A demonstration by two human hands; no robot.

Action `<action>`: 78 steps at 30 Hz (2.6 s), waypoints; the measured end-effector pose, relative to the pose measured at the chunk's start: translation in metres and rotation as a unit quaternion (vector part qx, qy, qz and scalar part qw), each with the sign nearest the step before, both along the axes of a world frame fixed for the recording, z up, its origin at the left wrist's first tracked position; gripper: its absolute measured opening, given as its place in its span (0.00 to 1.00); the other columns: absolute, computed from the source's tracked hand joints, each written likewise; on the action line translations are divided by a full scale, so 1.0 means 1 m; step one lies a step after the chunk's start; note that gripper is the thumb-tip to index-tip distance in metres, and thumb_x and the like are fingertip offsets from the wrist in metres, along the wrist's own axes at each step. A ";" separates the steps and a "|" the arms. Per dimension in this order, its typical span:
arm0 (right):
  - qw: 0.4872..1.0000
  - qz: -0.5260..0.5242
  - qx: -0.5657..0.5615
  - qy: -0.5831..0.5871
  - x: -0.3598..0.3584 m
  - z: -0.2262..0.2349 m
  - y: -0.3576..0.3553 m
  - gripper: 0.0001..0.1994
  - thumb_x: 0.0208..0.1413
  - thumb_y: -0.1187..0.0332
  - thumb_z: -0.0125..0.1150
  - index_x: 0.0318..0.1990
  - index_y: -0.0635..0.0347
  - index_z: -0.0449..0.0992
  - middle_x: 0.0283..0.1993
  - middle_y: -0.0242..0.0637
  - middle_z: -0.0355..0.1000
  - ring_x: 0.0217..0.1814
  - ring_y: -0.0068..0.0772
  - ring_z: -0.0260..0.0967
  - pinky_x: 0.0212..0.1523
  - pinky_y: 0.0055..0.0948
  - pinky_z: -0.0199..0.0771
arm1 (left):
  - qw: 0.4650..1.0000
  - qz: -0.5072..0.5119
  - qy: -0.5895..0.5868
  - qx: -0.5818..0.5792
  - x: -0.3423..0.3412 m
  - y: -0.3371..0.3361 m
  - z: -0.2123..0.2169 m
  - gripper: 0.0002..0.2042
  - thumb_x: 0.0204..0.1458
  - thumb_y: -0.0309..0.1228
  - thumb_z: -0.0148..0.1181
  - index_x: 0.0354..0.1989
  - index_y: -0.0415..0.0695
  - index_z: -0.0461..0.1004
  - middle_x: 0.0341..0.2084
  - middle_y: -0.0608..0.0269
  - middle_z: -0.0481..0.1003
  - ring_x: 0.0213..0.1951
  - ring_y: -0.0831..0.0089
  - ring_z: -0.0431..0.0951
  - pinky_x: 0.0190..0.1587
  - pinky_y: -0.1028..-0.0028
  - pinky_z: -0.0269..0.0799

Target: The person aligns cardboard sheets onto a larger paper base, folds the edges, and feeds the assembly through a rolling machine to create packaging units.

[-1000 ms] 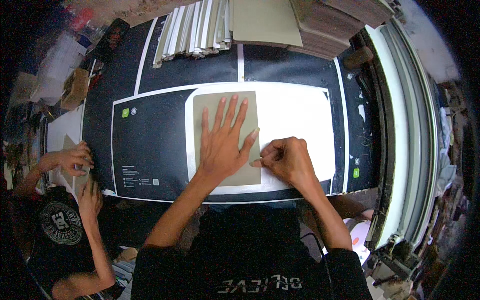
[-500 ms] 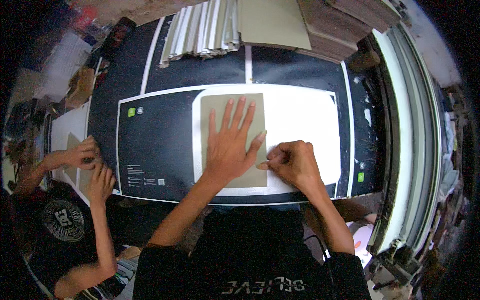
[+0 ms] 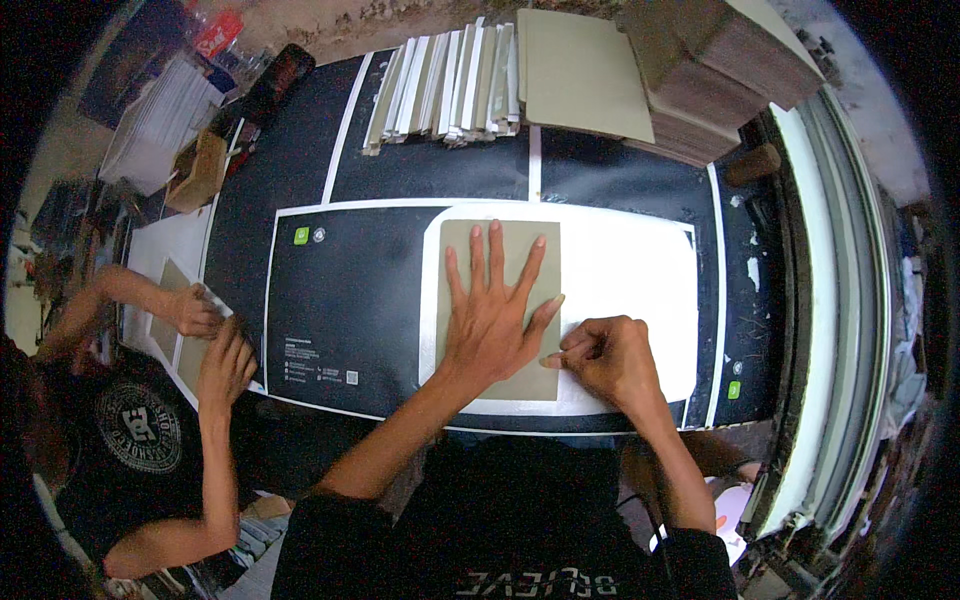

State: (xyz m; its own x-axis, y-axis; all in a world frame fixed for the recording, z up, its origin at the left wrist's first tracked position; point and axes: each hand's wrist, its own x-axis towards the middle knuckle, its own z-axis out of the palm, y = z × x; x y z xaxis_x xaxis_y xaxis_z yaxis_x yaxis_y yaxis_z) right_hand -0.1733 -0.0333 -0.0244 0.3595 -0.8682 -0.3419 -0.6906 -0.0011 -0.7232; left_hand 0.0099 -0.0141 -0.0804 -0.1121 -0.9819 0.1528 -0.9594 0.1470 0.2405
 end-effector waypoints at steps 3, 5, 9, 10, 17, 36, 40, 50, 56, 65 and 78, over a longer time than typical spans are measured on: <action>1.000 0.003 -0.020 -0.024 -0.002 -0.004 0.001 0.11 0.44 0.69 0.79 0.29 0.68 0.84 0.26 0.51 0.80 0.25 0.38 0.80 0.31 0.35 0.79 | 1.000 -0.002 -0.008 0.003 0.000 0.000 0.000 0.35 0.67 0.55 0.39 0.77 0.49 0.49 0.73 0.25 0.40 0.74 0.29 0.38 0.69 0.30 0.28; 1.000 0.002 -0.002 -0.020 -0.003 -0.002 0.000 0.12 0.44 0.69 0.80 0.30 0.68 0.84 0.26 0.51 0.79 0.25 0.37 0.80 0.30 0.34 0.78 | 1.000 0.000 -0.004 0.006 -0.001 0.000 0.001 0.35 0.67 0.55 0.39 0.77 0.49 0.49 0.73 0.25 0.40 0.74 0.29 0.37 0.69 0.30 0.28; 1.000 -0.002 0.023 -0.017 -0.005 -0.005 -0.001 0.13 0.44 0.68 0.80 0.31 0.68 0.84 0.24 0.49 0.79 0.24 0.37 0.79 0.29 0.34 0.79 | 1.000 0.001 -0.003 0.021 -0.003 -0.002 0.002 0.35 0.67 0.56 0.40 0.78 0.51 0.47 0.74 0.29 0.38 0.74 0.30 0.36 0.69 0.30 0.28; 0.999 -0.003 0.030 -0.017 -0.005 -0.005 -0.002 0.13 0.44 0.68 0.80 0.30 0.68 0.84 0.24 0.48 0.79 0.24 0.37 0.79 0.30 0.34 0.79 | 1.000 0.002 -0.005 0.024 -0.004 -0.003 0.003 0.35 0.67 0.56 0.41 0.78 0.53 0.46 0.74 0.30 0.37 0.75 0.31 0.36 0.69 0.29 0.29; 0.999 0.019 -0.031 -0.016 -0.006 -0.010 0.001 0.08 0.45 0.73 0.78 0.30 0.66 0.84 0.27 0.45 0.81 0.26 0.33 0.80 0.28 0.30 0.81 | 1.000 0.002 -0.012 0.019 -0.002 0.001 0.002 0.36 0.66 0.56 0.41 0.78 0.53 0.46 0.75 0.32 0.37 0.75 0.33 0.35 0.70 0.31 0.28; 1.000 0.005 -0.015 -0.015 -0.004 -0.007 0.002 0.10 0.44 0.71 0.79 0.28 0.70 0.84 0.25 0.57 0.78 0.25 0.48 0.80 0.32 0.41 0.79 | 1.000 -0.004 -0.011 0.022 0.000 -0.001 -0.001 0.37 0.66 0.60 0.35 0.78 0.51 0.47 0.74 0.27 0.37 0.75 0.31 0.34 0.69 0.30 0.24; 1.000 0.021 -0.020 -0.013 -0.004 -0.004 0.000 0.10 0.44 0.71 0.79 0.28 0.69 0.84 0.25 0.56 0.78 0.26 0.48 0.80 0.33 0.41 0.80 | 1.000 0.005 -0.021 0.023 -0.002 -0.001 0.003 0.37 0.66 0.59 0.39 0.78 0.53 0.46 0.74 0.30 0.37 0.75 0.33 0.36 0.70 0.31 0.26; 0.997 0.055 -0.056 0.002 -0.003 0.003 0.002 0.06 0.48 0.74 0.75 0.32 0.67 0.85 0.25 0.46 0.81 0.24 0.33 0.79 0.25 0.29 0.80 | 0.998 0.011 -0.054 0.022 -0.003 0.000 0.003 0.37 0.65 0.59 0.38 0.78 0.54 0.46 0.75 0.33 0.38 0.76 0.36 0.36 0.70 0.32 0.27; 0.997 0.036 -0.035 -0.055 -0.012 -0.012 0.001 0.05 0.51 0.74 0.73 0.32 0.67 0.84 0.24 0.45 0.80 0.23 0.32 0.78 0.25 0.28 0.80 | 0.998 0.015 -0.056 0.016 -0.005 -0.001 0.002 0.34 0.67 0.54 0.43 0.78 0.54 0.47 0.75 0.34 0.41 0.76 0.37 0.38 0.71 0.34 0.30; 0.998 0.039 -0.041 -0.029 -0.008 -0.009 -0.002 0.06 0.48 0.75 0.75 0.30 0.67 0.83 0.24 0.45 0.80 0.24 0.32 0.79 0.24 0.26 0.80 | 0.998 0.012 -0.065 -0.006 -0.004 0.001 -0.004 0.33 0.68 0.52 0.41 0.78 0.56 0.47 0.75 0.36 0.40 0.76 0.37 0.38 0.71 0.33 0.30; 0.999 0.024 -0.024 -0.010 -0.003 -0.007 -0.001 0.07 0.47 0.72 0.76 0.30 0.65 0.84 0.24 0.44 0.80 0.22 0.31 0.78 0.23 0.25 0.79 | 0.998 0.022 -0.063 0.000 -0.003 -0.001 -0.003 0.33 0.67 0.54 0.40 0.78 0.56 0.47 0.75 0.35 0.41 0.76 0.38 0.38 0.71 0.34 0.29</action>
State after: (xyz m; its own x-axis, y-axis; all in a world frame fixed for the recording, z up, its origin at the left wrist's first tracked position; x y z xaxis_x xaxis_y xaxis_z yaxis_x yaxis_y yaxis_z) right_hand -0.1764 -0.0342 -0.0315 0.4074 -0.8653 -0.2919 -0.6740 -0.0692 -0.7355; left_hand 0.0066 -0.0146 -0.0839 -0.0873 -0.9863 0.1400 -0.9876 0.1041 0.1176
